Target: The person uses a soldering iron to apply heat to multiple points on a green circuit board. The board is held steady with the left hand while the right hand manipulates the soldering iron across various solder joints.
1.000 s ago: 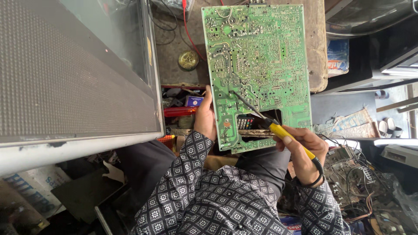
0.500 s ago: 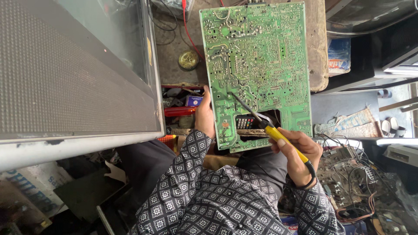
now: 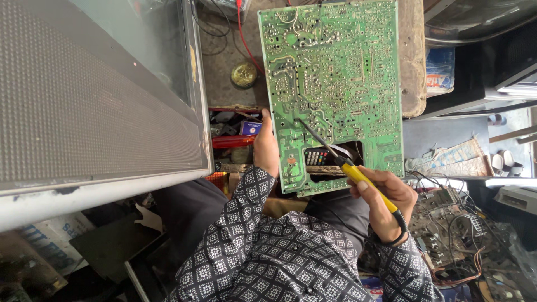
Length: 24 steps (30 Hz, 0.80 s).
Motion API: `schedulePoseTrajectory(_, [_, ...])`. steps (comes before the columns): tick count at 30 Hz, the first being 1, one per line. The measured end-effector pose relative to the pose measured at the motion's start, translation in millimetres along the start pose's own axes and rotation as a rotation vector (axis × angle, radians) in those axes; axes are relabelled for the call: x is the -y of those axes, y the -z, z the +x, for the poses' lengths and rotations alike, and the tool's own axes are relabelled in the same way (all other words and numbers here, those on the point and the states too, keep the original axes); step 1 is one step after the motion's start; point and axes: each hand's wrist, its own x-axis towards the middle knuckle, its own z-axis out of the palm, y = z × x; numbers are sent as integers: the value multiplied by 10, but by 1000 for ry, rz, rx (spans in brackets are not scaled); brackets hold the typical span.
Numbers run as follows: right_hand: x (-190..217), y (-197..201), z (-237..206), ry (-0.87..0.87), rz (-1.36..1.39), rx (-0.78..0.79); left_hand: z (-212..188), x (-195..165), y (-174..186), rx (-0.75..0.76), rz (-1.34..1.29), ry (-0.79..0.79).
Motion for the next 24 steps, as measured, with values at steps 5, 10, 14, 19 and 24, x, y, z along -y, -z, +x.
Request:
schedulePoseTrajectory(5, [32,-16,-7,22,-38,-5,2,-60,-55,-57,97,16])
schedulePoseTrajectory(10, [52,-45,-18,25,-36,-9,-11,-83,-67,-58,157,11])
schedulePoseTrajectory(14, [78,-56,-63,61,-42,-35,17,-73,-72,-94,181,-38])
schedulePoseTrajectory(19, [77,-51,-128,99,-35,-72,-4,-89,-70,-138,325,-25])
schedulePoseTrajectory(24, [29,-76,-177,69,-32,-51,-22,-109,-98,-67,129,-66])
